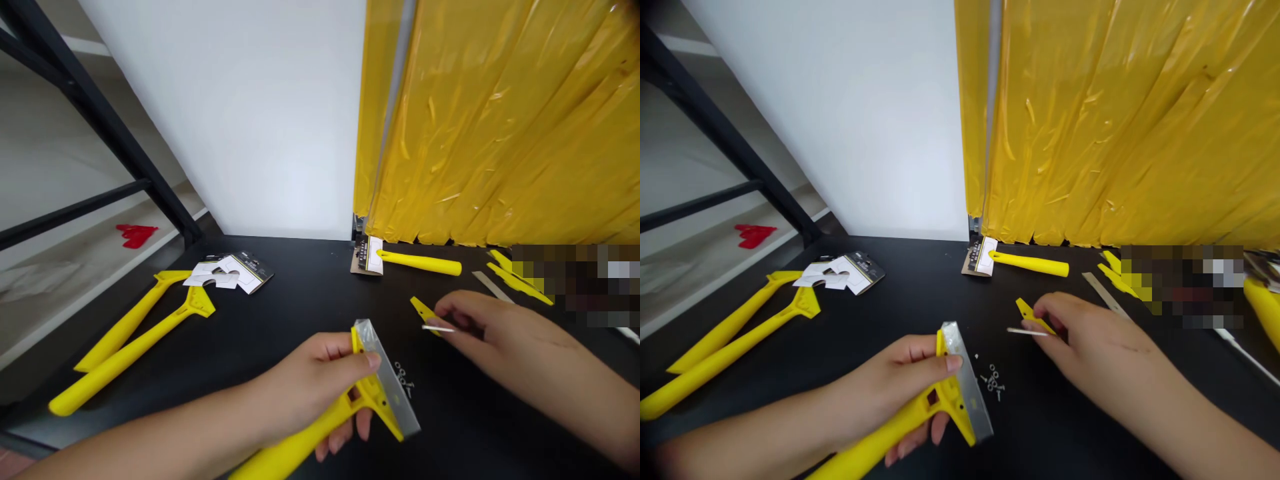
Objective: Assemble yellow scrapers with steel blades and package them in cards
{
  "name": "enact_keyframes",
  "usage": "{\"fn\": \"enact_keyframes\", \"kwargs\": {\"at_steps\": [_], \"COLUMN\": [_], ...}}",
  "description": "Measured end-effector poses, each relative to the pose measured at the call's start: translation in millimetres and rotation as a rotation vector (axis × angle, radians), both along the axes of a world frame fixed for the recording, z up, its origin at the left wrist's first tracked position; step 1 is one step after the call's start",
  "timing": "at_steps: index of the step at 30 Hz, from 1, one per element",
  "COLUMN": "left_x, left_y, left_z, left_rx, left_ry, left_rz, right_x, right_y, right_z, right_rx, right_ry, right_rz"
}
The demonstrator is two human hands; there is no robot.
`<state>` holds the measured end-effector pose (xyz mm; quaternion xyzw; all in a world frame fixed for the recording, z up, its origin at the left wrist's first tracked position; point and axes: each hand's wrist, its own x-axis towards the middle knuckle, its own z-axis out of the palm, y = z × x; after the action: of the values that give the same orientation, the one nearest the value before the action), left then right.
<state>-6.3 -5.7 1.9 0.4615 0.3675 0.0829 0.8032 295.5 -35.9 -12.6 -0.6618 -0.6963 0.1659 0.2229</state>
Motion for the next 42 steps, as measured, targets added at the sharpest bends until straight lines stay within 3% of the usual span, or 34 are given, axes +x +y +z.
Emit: {"fn": "enact_keyframes", "kwargs": {"at_steps": [6, 15, 21, 26, 32, 42], "left_x": [-1, 0, 1, 2, 4, 10], "left_y": [6, 6, 8, 7, 4, -3], "left_z": [2.4, 0.2, -1.5, -1.7, -3.3, -3.9], "left_rx": [0.021, 0.022, 0.039, 0.053, 0.053, 0.054], "left_ry": [-0.008, 0.021, 0.022, 0.043, 0.038, 0.043], "left_rz": [0.062, 0.056, 0.056, 0.042, 0.015, 0.001], "right_x": [25, 27, 18, -2, -29, -51], "right_y": [19, 17, 16, 3, -16, -12], "right_z": [-29, -42, -32, -6, 23, 14], "right_rx": [-0.141, -0.285, -0.297, -0.282, -0.432, -0.495], "right_ry": [-0.060, 0.108, 0.227, 0.343, 0.598, 0.677], "right_rz": [-0.106, 0.013, 0.080, 0.143, 0.204, 0.272]}}
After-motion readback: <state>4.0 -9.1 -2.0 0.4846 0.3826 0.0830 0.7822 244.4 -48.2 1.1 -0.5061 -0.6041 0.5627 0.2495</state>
